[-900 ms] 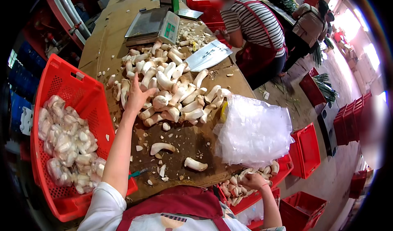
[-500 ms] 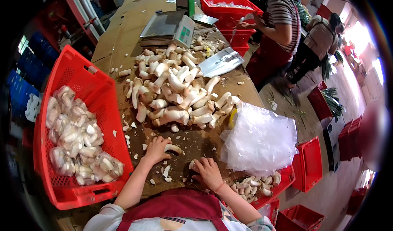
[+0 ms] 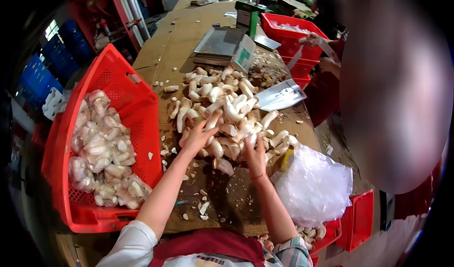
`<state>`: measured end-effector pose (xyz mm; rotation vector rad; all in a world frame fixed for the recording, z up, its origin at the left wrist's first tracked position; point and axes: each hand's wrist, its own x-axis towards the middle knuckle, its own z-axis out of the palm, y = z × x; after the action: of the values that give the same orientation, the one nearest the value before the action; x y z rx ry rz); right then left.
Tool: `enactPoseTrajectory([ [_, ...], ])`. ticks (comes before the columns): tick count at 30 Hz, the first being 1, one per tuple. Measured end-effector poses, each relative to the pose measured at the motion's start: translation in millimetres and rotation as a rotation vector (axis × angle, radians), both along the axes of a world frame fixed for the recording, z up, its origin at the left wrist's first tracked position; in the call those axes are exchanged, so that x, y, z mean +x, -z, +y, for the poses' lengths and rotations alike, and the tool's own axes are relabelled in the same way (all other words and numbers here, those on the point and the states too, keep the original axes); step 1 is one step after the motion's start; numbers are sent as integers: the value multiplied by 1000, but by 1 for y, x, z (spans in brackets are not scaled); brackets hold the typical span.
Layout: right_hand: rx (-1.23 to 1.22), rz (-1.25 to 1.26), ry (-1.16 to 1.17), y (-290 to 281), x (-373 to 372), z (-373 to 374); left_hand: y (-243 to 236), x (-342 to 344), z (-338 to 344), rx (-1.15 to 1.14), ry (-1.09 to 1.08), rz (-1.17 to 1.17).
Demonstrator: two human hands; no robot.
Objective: The person picks up mushrooms from a large pile on a table, places them into a clear plastic bag, and then moves the filled bag into a large red crate.
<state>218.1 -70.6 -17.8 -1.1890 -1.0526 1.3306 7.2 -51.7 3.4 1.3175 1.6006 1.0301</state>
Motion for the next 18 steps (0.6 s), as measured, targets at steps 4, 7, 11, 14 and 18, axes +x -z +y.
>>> enactPoseTrajectory([
  [4,293,-694,93,14,-6,38,-15,-2,38,38,-2,258],
  [7,330,-914,51,22,-8,32,1,-54,58,255,-187,208],
  [11,339,-1055,15,37,-1,30,2,-178,73,556,-718,487],
  [14,354,-1003,34,22,-6,23,-21,-281,56,585,-1252,816],
  [18,444,-1010,70,7,-7,17,-54,-367,28,313,-1320,1302],
])
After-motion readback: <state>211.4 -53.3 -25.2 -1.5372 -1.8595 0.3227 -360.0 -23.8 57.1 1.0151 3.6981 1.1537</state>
